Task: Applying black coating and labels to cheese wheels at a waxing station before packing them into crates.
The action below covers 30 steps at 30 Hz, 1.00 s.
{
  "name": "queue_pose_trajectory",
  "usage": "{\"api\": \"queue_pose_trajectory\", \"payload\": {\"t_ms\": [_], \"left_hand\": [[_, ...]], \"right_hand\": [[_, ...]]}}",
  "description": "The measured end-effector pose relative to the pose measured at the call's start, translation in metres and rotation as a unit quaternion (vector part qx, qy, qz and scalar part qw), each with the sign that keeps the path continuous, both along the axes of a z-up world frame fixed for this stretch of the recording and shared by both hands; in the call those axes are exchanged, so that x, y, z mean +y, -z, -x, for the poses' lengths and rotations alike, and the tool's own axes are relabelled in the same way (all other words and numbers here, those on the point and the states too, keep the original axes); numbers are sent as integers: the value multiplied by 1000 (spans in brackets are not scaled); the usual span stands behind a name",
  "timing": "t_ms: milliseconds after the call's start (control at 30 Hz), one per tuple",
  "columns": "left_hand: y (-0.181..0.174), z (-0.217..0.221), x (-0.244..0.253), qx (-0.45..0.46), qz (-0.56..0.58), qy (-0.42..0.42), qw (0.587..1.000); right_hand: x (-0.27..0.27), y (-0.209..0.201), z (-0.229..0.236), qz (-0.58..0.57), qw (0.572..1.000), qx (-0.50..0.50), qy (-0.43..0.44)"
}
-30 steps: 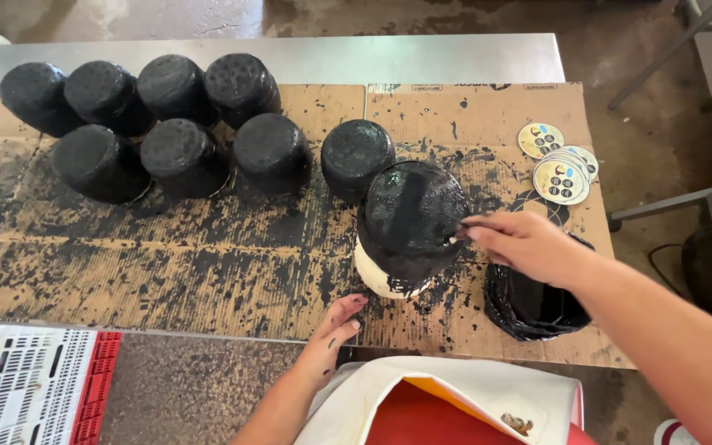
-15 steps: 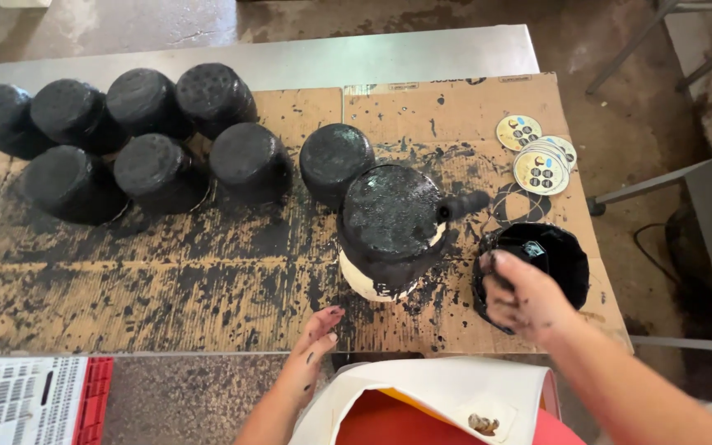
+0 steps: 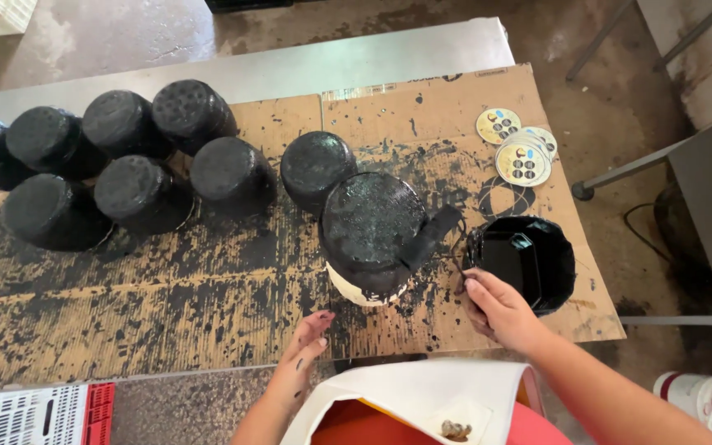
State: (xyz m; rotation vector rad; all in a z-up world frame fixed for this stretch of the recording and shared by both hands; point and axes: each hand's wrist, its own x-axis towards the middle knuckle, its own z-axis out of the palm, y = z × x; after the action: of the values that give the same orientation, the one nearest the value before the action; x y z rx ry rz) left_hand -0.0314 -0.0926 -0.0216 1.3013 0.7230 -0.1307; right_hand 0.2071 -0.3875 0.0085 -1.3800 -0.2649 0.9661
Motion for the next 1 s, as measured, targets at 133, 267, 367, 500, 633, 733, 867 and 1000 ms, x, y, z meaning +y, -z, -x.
{"api": "queue_pose_trajectory", "payload": {"t_ms": [133,267,367,500,633,733,867,1000], "left_hand": [[20,9,4,-11,1,2,1000],[9,7,8,5,11,-7,1000],[13,12,10,20,5,9,1000],[10,11,10,-6,-5,18,1000],[15,19,16,-32,-13,10,999],[50,33,28,-51,19,-5,999],[22,31,15,-25,12,-28,999],[41,29,20,-25,0,5,1000]], "right_hand": [[-7,40,5,-40,999,17,24],[5,31,2,-73,996,47,16],[28,-13,0,-25,999,-21,28],[40,-14,-9,-53,995,62,65],[15,-7,-2,-78,993,89,24],[-9,21,4,-156,978,110,88],[-10,-7,-5,-163,978,-76,107],[3,-22,-18,44,911,-407,52]]}}
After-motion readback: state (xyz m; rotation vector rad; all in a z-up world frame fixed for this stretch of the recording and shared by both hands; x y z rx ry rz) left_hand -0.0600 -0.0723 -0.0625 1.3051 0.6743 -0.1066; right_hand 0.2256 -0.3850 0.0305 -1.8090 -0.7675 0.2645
